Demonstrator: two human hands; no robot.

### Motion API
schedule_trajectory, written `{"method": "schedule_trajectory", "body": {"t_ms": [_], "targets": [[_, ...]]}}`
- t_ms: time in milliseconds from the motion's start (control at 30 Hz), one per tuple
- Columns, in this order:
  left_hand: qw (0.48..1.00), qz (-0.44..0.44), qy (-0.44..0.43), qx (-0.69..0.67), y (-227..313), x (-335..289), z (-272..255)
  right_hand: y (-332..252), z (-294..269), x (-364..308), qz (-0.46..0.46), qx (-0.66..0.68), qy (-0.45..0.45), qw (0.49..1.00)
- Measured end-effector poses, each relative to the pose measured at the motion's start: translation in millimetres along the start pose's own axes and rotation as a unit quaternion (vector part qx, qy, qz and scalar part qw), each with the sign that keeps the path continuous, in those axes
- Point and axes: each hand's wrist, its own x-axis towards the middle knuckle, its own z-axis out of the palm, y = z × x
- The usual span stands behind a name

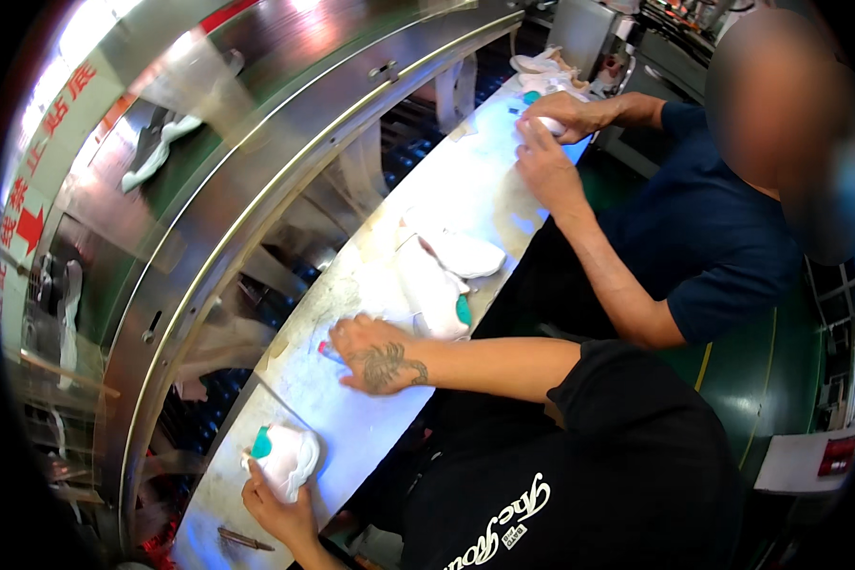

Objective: The person assembles white shoes on a factory line by hand. They insert white insoles, place teal foam inserts into the shoe uppers, and use a small tool to adjust or secure internal components. The person handles the shoes one at a time, rotating them to access different areas before moving them along the line.

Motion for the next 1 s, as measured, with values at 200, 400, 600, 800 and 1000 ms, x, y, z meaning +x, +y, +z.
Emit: {"method": "schedule_trajectory", "body": {"t_ms": [200, 400, 600, 800, 1000], "targets": [[0.996, 0.064, 0.039, 0.044, 6, 0, 21, 59, 61, 28, -0.13, -0.143, -0.043, 0.98], [0.998, 0.057, -0.004, 0.039, 51, 29, 17, 27, 25, 29, 0.026, 0.038, -0.018, 0.999], [0.997, 0.051, -0.028, 0.042, 57, 34, 13, -44, -3, 43, 0.042, 0.553, -0.046, 0.831], [0.997, 0.071, -0.028, 0.029, 72, 38, 17, -87, 19, 58, 0.003, 0.74, -0.057, 0.67], [0.995, 0.084, -0.02, 0.039, 75, 39, 18, -87, 35, 53, 0.084, 0.812, 0.03, 0.577]]}}
